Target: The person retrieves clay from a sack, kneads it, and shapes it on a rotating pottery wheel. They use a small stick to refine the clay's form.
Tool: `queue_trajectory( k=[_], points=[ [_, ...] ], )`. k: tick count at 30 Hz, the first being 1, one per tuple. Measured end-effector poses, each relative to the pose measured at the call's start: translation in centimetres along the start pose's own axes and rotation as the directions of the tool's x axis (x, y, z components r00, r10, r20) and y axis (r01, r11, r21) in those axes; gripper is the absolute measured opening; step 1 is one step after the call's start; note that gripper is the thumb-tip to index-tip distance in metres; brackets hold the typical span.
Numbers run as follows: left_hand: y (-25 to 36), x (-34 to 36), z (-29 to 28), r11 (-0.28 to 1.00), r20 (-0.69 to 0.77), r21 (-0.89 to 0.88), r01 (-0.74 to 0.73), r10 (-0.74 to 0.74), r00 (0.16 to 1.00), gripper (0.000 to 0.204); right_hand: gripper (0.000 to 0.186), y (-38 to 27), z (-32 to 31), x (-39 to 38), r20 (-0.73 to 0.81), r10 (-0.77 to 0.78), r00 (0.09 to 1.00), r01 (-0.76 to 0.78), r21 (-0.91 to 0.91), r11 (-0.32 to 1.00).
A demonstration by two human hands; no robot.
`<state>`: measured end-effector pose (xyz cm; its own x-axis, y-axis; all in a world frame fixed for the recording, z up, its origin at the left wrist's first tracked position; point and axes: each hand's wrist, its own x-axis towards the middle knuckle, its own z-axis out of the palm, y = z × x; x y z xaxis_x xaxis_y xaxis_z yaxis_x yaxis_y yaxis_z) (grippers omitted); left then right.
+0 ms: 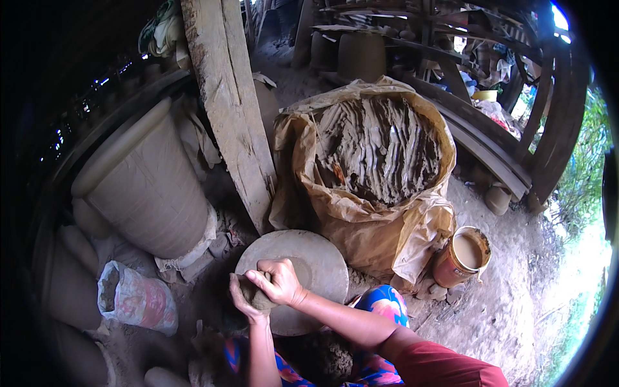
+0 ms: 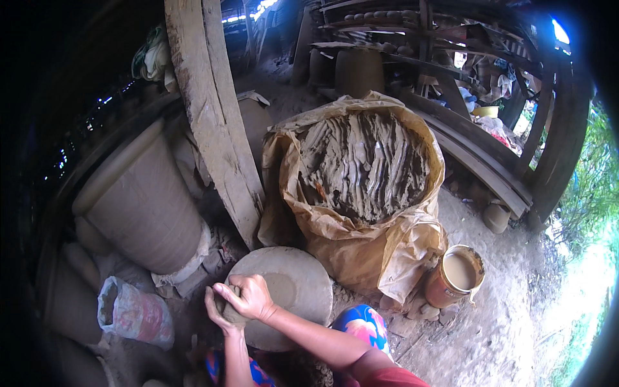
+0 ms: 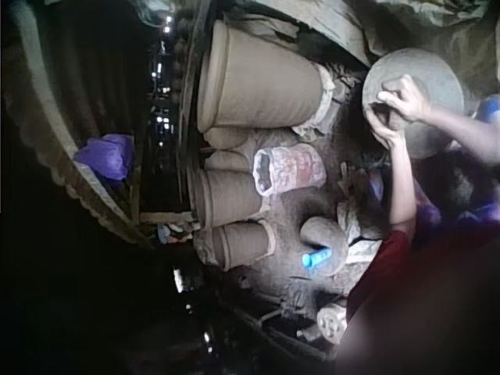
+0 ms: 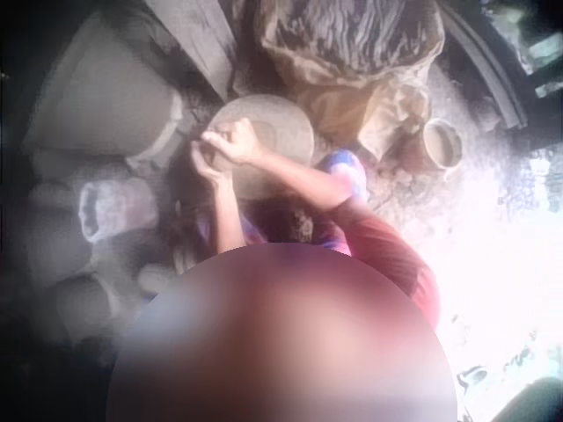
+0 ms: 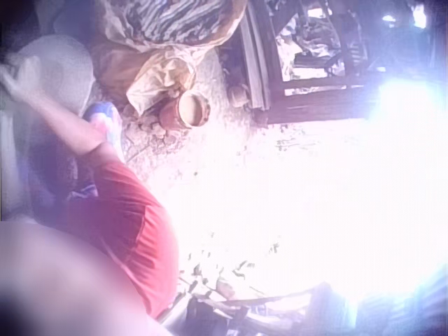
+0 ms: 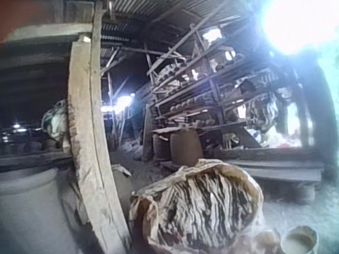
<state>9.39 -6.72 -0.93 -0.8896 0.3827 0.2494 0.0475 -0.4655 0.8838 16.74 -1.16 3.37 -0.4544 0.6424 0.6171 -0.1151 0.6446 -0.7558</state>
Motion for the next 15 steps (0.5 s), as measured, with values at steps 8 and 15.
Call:
queue_trajectory(
  k=[8,15],
  points=[
    [1.8,1.3,-0.6,0.575,0.671,-0.550,0.605,-0.127,0.730,0.066,0.043,0.4,-0.8,2.0,-0.062,0.170,0.983,-0.150,0.243,0.958],
    [-0.3,2.6,-1.5,0.937,0.063,-0.338,0.094,-0.077,0.995,0.058,0.052,0.0,2.0,-0.1,0.426,0.109,0.898,-0.198,0.172,0.965]
  ],
)
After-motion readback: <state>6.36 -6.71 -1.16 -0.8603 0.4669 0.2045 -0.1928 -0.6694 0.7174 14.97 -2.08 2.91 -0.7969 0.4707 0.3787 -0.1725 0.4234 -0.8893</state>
